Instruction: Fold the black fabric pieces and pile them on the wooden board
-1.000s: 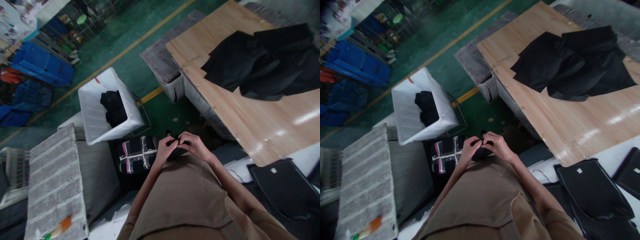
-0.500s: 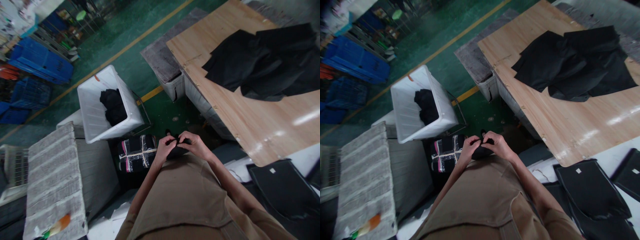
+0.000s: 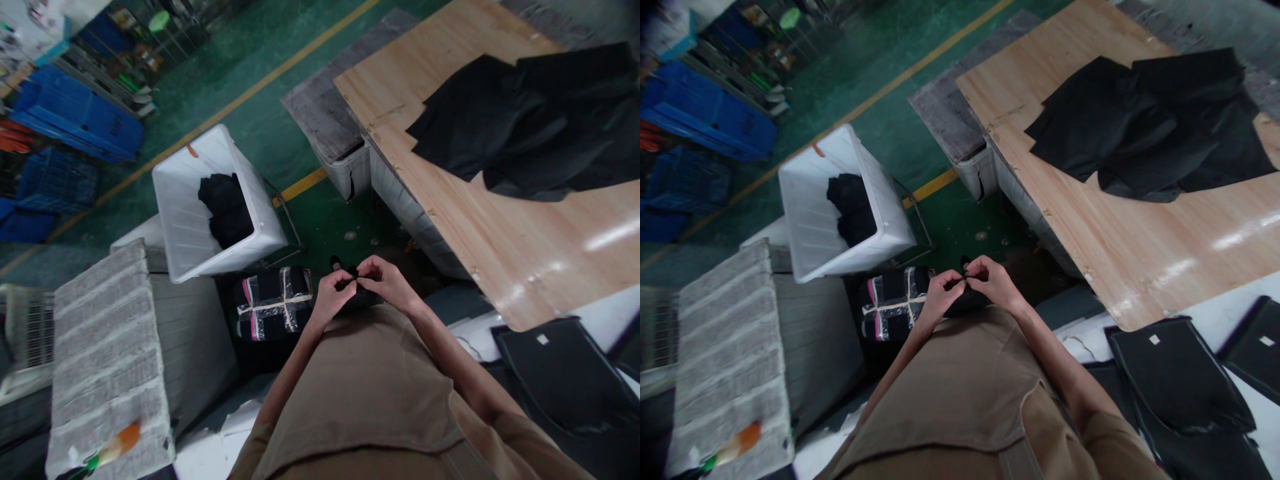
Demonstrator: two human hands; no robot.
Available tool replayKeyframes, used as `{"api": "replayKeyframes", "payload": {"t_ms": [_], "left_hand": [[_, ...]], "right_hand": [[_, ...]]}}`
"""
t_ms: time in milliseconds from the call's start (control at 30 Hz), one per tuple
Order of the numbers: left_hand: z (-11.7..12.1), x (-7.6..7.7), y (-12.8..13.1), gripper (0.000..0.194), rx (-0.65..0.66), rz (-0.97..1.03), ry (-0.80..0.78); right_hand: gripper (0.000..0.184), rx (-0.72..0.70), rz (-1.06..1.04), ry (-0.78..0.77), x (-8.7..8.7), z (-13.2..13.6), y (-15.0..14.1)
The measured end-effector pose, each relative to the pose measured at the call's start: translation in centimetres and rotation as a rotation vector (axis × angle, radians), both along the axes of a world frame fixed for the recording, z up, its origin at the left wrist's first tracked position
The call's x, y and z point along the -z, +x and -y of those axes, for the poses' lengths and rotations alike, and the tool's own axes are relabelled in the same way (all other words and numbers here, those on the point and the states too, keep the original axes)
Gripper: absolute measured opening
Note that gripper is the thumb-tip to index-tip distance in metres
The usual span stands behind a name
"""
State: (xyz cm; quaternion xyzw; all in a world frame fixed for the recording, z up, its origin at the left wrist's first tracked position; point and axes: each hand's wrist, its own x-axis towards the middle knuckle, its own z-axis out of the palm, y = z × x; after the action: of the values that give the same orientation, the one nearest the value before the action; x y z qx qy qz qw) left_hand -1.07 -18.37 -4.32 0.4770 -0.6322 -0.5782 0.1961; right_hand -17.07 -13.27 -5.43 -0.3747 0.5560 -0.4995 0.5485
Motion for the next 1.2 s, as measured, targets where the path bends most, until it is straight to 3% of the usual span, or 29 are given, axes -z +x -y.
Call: {"api": "replayKeyframes", "payload": {"t_ms": [233,567,767,1033,1200], "left_hand": [[-0.1,0.3,0.0,0.014,-0.006,0.005,-0.013],[-0.2,0.2,-0.2,0.008,0.015,0.047,-0.153],[-0.3,0.7,-0.4,0.007,-0.028,0.047,-0.143],[0.0,0.4,0.0,0.01,-0.065,0.062,-0.087],[-0.1,0.6,0.1,0.01,-0.056,0.05,-0.079]], "right_hand": [[0.015,0.053,0.02,0.022,0.2,-0.1,0.2],[0.012,0.086,0.016,-0.011,-0.5,-0.2,0.7],[0.012,0.11,0.01,0.0,0.2,-0.4,0.9],[0.029,-0.155,0.083,0.0,0.1,-1.3,-1.7],[0.025,-0.204,0.01,-0.041,0.1,-1.5,-2.5]]}}
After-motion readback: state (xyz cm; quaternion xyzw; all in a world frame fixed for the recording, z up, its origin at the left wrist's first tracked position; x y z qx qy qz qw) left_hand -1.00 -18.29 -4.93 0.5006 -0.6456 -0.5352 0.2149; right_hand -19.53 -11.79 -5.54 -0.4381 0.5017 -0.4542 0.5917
